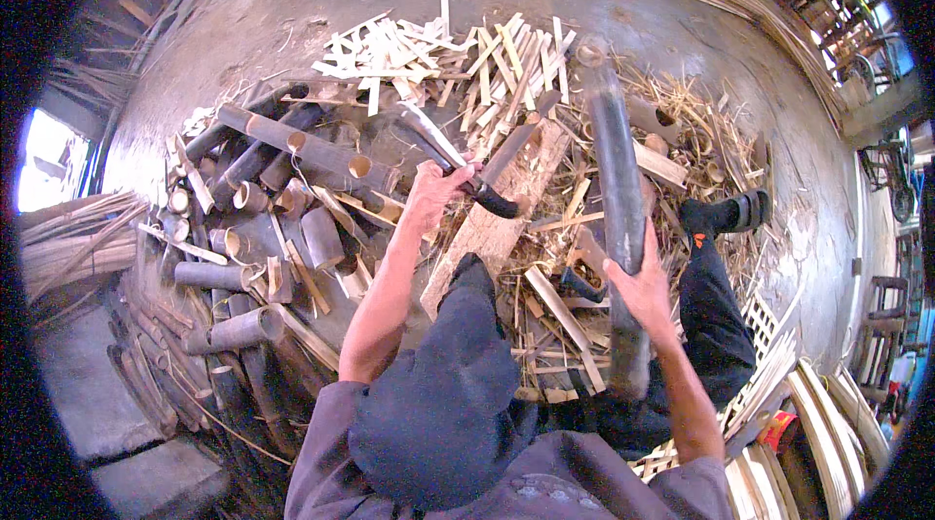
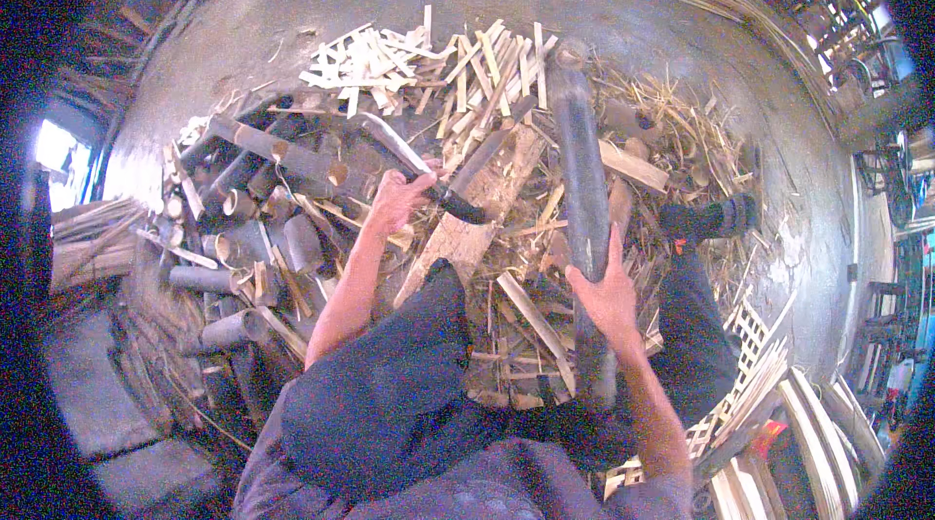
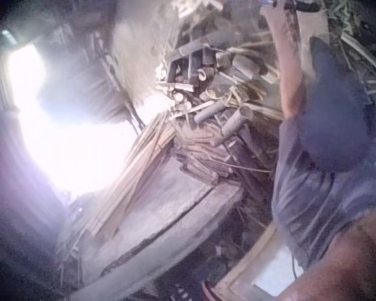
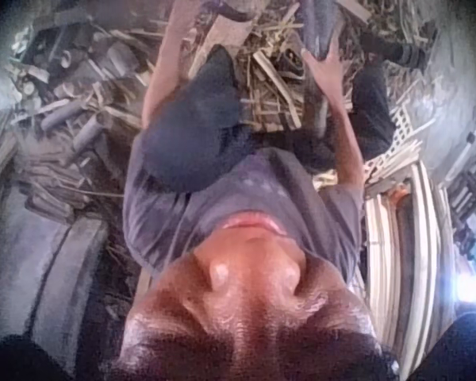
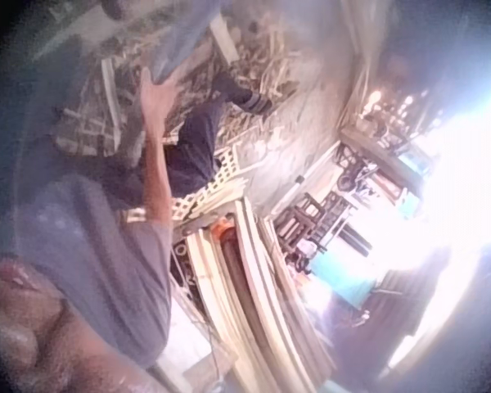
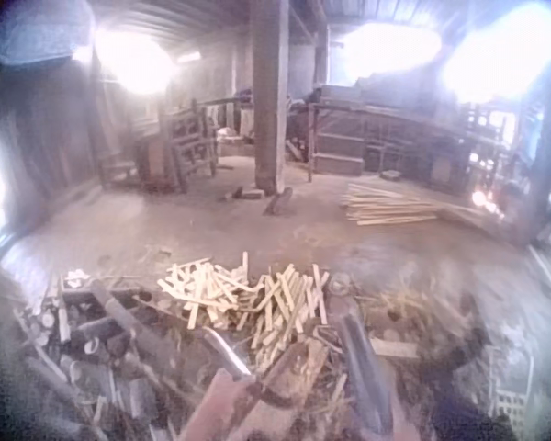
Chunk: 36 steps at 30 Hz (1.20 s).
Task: The person sits on the floor and uses a knife to split bamboo pieces into thin strips. They repeatedly pick up bamboo segments, split them, and set the resulting strips aside.
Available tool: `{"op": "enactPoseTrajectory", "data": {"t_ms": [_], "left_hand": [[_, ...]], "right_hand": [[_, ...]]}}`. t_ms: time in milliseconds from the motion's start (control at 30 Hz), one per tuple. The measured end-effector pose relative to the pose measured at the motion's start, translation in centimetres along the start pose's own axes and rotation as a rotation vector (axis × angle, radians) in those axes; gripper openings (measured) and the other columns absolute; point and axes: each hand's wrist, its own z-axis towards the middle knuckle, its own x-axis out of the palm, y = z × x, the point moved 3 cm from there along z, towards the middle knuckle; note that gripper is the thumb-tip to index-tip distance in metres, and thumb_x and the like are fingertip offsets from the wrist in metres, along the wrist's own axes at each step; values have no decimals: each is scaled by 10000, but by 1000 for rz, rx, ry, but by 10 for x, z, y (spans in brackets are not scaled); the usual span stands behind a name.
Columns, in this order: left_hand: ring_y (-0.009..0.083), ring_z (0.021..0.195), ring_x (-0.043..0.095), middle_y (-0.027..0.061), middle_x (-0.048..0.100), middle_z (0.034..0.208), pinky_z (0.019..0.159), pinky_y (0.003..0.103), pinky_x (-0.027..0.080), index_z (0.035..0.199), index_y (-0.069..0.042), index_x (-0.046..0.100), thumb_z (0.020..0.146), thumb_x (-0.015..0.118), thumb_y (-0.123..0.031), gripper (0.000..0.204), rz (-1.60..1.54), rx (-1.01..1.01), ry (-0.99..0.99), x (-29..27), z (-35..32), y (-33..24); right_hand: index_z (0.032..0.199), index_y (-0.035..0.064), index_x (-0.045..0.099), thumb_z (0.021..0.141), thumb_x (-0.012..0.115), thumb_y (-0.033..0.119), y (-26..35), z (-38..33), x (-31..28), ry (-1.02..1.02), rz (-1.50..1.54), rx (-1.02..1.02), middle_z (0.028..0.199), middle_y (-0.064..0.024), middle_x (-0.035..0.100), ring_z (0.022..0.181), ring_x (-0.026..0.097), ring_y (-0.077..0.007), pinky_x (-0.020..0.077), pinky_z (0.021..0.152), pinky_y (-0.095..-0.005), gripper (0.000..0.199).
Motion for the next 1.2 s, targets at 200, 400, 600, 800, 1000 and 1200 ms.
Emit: {"op": "enactPoseTrajectory", "data": {"t_ms": [200,400,600,800,1000,1200], "left_hand": [[174,884,672,91,682,1061,715,339,583,1167,-11,616,887,663,-159,320,-250,-86,76,7,-29,-16],[202,915,671,110,677,1067,779,358,587,1198,16,589,897,642,-123,336,-175,-184,194,33,-41,-21],[207,1085,590,107,603,1218,979,367,448,1288,-32,486,878,660,-149,460,-89,69,276,77,-51,-17],[203,1002,593,112,626,1093,937,315,424,1169,-38,548,880,636,-199,343,248,-48,7,90,-68,-7],[206,953,575,109,614,1037,850,331,460,1234,-21,505,892,616,-177,392,511,74,-32,62,-73,27],[161,905,558,80,611,1017,832,313,460,1280,-20,477,884,633,-155,446,393,123,-8,71,-90,23]], "right_hand": [[1483,37,180,824,658,394,-84,19,83,-162,-316,-185,1330,-306,429,1227,434,-442,350,1032,-487,889],[1363,26,414,739,744,264,77,18,81,-157,-281,-677,1274,-177,490,1235,445,-332,276,1101,-473,745],[1184,26,508,757,747,192,54,36,115,-196,15,-675,996,-150,603,963,551,-353,389,883,-430,517],[1329,-7,436,868,621,205,61,44,111,116,101,-557,1261,-218,505,1175,473,-368,387,991,-430,540],[1088,-1,591,893,635,285,111,93,67,-121,538,-399,1004,-188,643,934,627,-307,471,831,-375,350],[992,0,598,884,657,351,137,109,79,-127,538,-360,884,-174,664,810,642,-265,482,755,-359,372]]}}
